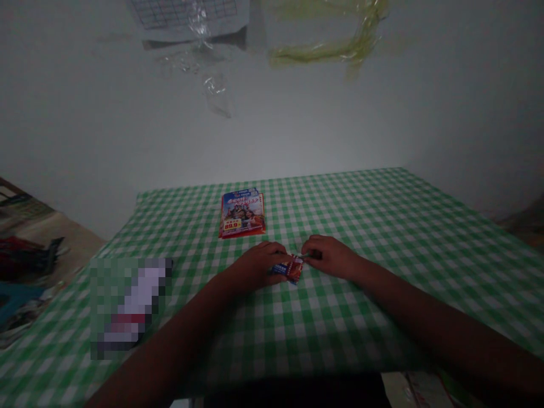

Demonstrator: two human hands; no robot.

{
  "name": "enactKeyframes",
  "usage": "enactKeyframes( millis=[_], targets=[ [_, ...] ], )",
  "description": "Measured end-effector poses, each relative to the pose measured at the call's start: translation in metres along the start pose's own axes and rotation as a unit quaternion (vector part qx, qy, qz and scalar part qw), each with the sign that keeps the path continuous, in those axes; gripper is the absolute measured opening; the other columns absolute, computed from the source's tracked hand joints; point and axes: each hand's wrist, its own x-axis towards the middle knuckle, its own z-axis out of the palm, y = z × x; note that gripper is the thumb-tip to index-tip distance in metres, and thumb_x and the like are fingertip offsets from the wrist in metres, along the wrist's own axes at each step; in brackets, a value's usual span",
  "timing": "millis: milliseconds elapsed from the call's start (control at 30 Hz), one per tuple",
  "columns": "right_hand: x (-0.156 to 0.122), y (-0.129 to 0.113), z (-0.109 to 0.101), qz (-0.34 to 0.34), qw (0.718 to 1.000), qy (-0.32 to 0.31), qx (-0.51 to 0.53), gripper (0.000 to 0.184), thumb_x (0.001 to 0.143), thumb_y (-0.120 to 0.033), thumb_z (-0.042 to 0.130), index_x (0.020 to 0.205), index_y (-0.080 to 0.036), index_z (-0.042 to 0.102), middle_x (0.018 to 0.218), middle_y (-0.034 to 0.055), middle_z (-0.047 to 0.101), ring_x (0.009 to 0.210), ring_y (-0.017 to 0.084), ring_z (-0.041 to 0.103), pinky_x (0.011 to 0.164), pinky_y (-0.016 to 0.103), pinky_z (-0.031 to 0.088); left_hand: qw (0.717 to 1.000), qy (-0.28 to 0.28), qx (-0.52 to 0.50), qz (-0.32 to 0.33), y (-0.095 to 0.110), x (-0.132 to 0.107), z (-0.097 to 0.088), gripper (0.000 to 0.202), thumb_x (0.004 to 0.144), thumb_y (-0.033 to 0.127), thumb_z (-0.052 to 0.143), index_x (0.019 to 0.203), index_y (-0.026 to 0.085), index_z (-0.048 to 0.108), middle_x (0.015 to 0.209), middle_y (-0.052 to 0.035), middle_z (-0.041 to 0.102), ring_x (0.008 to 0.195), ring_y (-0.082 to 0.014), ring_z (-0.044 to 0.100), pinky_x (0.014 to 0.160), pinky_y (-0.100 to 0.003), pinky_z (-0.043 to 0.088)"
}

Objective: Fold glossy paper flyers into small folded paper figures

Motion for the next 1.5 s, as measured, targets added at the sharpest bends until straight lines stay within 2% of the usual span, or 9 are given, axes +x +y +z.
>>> enactKeyframes(
  millis=[100,200,433,733,967,1067,1167,1267,1500],
  targets=[
    [0.002,0.002,-0.007,-0.011,0.998,-0.022,0.057,0.013,0.087,-0.016,0.057,0.09,-0.02,0.069,0.084,0.0026,0.063,0.073,0.015,0.06,0.068,0.028,0.046,0.999,-0.006,0.031,0.014,0.001,-0.001,-0.001,0.054,0.088,0.032,0.068,0.139,0.037,0.051,0.126,-0.0061,0.057,0.114,-0.0261,0.052,0.099,-0.044,0.042],
    [0.003,0.001,-0.008,0.007,0.996,-0.012,0.087,0.016,0.088,-0.016,0.055,0.09,-0.02,0.07,0.085,0.003,0.066,0.075,0.015,0.062,0.07,0.029,0.047,0.998,-0.014,0.061,0.02,0.003,-0.001,-0.002,0.054,0.09,0.034,0.066,0.141,0.038,0.049,0.128,-0.0078,0.054,0.114,-0.0272,0.051,0.099,-0.046,0.042],
    [0.005,-0.002,0.003,0.075,0.995,-0.001,0.066,0.007,0.086,-0.023,0.066,0.082,-0.018,0.07,0.077,0.0016,0.064,0.068,0.014,0.058,0.063,0.027,0.043,0.996,-0.015,0.079,0.026,0.005,0.0,-0.002,0.052,0.089,0.033,0.067,0.139,0.037,0.051,0.129,-0.009,0.053,0.116,-0.0279,0.05,0.099,-0.046,0.043],
    [0.007,-0.003,0.005,0.08,0.996,-0.016,0.033,0.002,0.083,-0.02,0.069,0.081,-0.018,0.069,0.078,0.0022,0.063,0.071,0.015,0.057,0.065,0.027,0.041,0.996,-0.013,0.086,0.028,0.004,0.0,-0.002,0.048,0.091,0.033,0.064,0.138,0.038,0.053,0.129,-0.0084,0.052,0.116,-0.0273,0.05,0.1,-0.046,0.043],
    [0.007,-0.001,0.004,0.075,0.996,-0.012,0.047,0.011,0.088,-0.018,0.062,0.082,-0.019,0.071,0.08,0.0022,0.065,0.072,0.014,0.059,0.067,0.027,0.043,0.999,-0.004,0.054,0.002,0.008,-0.001,-0.003,0.051,0.086,0.03,0.068,0.135,0.039,0.056,0.129,-0.0053,0.053,0.118,-0.0263,0.05,0.103,-0.044,0.041],
    [0.007,-0.001,0.006,0.082,0.996,-0.01,0.037,0.01,0.087,-0.017,0.062,0.081,-0.018,0.071,0.08,0.003,0.065,0.073,0.015,0.059,0.067,0.027,0.043,0.999,0.004,0.038,-0.011,0.012,0.0,-0.002,0.045,0.087,0.03,0.067,0.131,0.038,0.06,0.126,-0.0043,0.055,0.117,-0.0247,0.05,0.103,-0.042,0.041],
    [0.007,-0.003,0.006,0.084,0.996,-0.014,0.028,0.008,0.086,-0.016,0.063,0.082,-0.018,0.07,0.08,0.0031,0.065,0.073,0.015,0.059,0.067,0.027,0.043,0.999,0.018,0.024,-0.041,0.014,0.003,0.004,0.033,0.091,0.037,0.064,0.124,0.037,0.065,0.122,-0.0036,0.057,0.112,-0.0224,0.053,0.1,-0.04,0.041],
    [0.008,-0.004,0.006,0.082,0.996,-0.021,0.016,0.008,0.085,-0.015,0.064,0.081,-0.018,0.07,0.081,0.0031,0.064,0.074,0.015,0.058,0.068,0.027,0.042,0.996,0.042,0.024,-0.075,0.014,0.008,0.013,0.027,0.088,0.043,0.068,0.114,0.036,0.071,0.117,-0.0026,0.059,0.106,-0.021,0.055,0.098,-0.039,0.042],
    [0.01,0.0,0.007,0.077,0.996,-0.037,0.003,0.005,0.084,-0.015,0.065,0.083,-0.018,0.069,0.081,0.0036,0.064,0.076,0.016,0.058,0.07,0.028,0.041,0.993,0.077,0.036,-0.083,0.019,0.009,0.018,0.028,0.084,0.04,0.069,0.11,0.031,0.072,0.114,-0.0048,0.059,0.103,-0.0217,0.055,0.096,-0.039,0.043]
  ],
)
